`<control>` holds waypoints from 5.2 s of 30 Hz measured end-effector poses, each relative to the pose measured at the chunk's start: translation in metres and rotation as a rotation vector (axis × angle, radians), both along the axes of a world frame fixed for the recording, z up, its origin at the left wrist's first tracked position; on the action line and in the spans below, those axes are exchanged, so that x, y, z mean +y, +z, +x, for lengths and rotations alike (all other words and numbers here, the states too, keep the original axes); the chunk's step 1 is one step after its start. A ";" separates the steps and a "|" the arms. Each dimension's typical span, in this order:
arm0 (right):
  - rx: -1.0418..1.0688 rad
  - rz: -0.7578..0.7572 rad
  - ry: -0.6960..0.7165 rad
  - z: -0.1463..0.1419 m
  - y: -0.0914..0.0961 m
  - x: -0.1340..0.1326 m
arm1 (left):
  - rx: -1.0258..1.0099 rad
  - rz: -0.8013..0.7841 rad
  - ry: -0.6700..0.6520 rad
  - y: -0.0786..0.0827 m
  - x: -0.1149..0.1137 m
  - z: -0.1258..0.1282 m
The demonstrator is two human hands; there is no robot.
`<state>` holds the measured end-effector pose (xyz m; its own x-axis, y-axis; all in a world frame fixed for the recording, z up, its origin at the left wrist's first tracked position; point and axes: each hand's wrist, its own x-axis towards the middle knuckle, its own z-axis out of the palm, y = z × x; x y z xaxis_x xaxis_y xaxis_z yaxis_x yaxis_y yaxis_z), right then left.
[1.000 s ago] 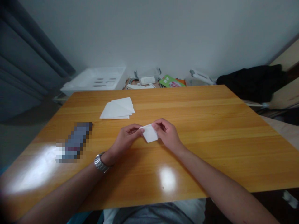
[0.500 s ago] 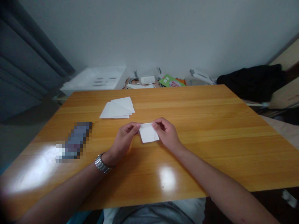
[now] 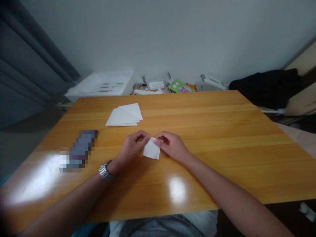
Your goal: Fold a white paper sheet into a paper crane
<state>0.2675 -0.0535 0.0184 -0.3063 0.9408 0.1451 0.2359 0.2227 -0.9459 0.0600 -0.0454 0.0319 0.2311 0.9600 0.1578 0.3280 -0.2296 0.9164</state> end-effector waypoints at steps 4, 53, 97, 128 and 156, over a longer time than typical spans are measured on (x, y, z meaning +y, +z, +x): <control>-0.025 0.004 0.034 0.001 -0.002 0.000 | 0.000 -0.019 -0.023 -0.002 0.000 0.002; 0.033 0.020 -0.065 0.012 0.001 0.012 | -0.009 -0.186 -0.067 -0.004 0.003 -0.001; -0.826 0.541 0.122 0.029 -0.018 0.028 | 0.868 0.555 -0.320 -0.016 -0.010 -0.001; -0.940 0.450 0.163 0.031 -0.023 0.023 | 0.809 0.513 -0.474 -0.015 0.004 -0.018; -0.915 0.412 0.137 0.034 -0.021 0.021 | 0.836 0.555 -0.398 -0.016 0.002 -0.015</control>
<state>0.3018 -0.0323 -0.0026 -0.5641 0.8189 0.1055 0.7798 0.5704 -0.2579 0.0448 -0.0432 0.0160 0.7472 0.6353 0.1952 0.6117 -0.7722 0.1720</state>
